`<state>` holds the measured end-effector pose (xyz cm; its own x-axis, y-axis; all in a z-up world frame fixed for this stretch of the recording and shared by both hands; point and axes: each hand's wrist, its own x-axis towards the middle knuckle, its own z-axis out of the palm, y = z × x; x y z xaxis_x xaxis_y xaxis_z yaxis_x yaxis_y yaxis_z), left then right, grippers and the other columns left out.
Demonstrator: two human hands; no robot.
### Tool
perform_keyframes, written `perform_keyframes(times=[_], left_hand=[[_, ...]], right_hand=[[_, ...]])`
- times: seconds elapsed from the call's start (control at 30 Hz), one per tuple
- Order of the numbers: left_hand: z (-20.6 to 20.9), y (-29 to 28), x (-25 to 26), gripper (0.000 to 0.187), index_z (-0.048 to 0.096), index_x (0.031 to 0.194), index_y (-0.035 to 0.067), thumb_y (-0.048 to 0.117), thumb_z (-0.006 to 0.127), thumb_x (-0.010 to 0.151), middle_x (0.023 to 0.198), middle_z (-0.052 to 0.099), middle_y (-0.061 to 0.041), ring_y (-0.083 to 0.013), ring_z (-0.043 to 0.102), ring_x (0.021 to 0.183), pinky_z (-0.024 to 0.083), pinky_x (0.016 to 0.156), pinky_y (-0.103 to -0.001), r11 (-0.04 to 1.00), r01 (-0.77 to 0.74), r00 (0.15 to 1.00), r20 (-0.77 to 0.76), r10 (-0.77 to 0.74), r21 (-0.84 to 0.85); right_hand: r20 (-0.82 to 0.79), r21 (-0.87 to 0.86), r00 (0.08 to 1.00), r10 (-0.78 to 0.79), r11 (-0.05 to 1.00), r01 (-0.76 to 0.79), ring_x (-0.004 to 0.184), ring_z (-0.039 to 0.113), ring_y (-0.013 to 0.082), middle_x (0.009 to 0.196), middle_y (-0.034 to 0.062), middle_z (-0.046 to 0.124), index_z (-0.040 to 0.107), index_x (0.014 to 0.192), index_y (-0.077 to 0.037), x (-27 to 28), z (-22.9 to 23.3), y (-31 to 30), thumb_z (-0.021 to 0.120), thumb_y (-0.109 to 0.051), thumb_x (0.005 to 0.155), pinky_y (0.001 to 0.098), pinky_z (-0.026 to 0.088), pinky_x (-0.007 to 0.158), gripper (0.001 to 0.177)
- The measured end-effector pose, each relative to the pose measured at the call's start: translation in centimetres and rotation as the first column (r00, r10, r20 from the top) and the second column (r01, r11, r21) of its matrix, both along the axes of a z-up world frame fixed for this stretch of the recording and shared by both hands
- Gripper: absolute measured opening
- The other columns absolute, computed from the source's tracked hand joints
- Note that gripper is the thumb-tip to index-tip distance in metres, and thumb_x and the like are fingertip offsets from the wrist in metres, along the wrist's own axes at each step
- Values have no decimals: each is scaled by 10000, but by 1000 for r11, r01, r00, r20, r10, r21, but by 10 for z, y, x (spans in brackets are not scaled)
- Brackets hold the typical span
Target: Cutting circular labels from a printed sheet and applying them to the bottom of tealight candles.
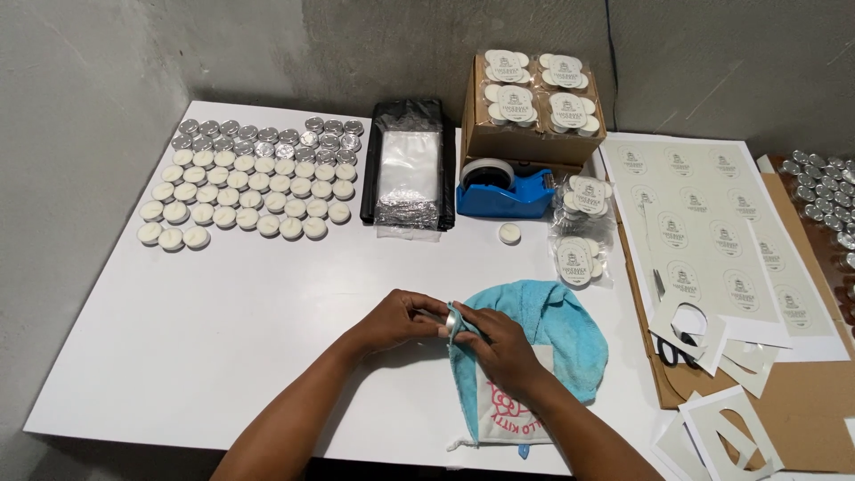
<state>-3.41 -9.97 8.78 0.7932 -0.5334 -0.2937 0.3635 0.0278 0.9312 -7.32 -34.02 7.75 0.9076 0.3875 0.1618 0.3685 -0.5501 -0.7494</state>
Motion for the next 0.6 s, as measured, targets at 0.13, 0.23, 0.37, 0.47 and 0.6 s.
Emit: perform_keyframes(times=[0.13,0.23,0.37,0.47,0.6], left_hand=[[12,-2,-6,336,765,1110,21,49,857,789,945,800,-85,-143,751,868,588,842,-258,1000,-13,1000,-29,12,-19],[15,-5,-9,324,768,1095,23,73,858,788,942,783,-64,-126,720,849,561,828,-247,999,-40,996,-80,42,24],[-1,-5,-4,368,767,1197,11,64,818,836,833,758,-36,-56,638,724,518,720,-214,1000,14,1000,26,-14,1],[9,-3,-5,377,759,1211,12,63,802,839,960,802,-104,-130,736,820,577,798,-241,999,36,999,24,-36,-4],[1,-4,-3,378,754,1207,7,65,810,837,1048,810,-133,-153,760,848,609,809,-251,998,43,999,27,-42,-36]], right_hand=[[135,5,989,58,998,-59,932,641,248,1060,69,728,558,1469,-198,-4,-4,-2,663,-231,981,377,479,861,500],[290,-35,948,130,991,-125,884,642,262,1019,87,714,526,1483,-182,-3,-2,-1,730,-212,962,387,482,822,561],[484,-68,863,143,990,-126,902,656,243,1095,87,700,578,1423,-167,-4,-3,2,825,-163,898,373,494,771,581],[429,-64,895,124,992,-107,883,661,248,1058,79,711,582,1414,-150,-4,-5,3,800,-199,914,378,501,776,547],[292,-43,948,127,992,-120,845,631,265,975,100,701,548,1447,-97,-2,-7,1,763,-202,937,387,503,751,564]])
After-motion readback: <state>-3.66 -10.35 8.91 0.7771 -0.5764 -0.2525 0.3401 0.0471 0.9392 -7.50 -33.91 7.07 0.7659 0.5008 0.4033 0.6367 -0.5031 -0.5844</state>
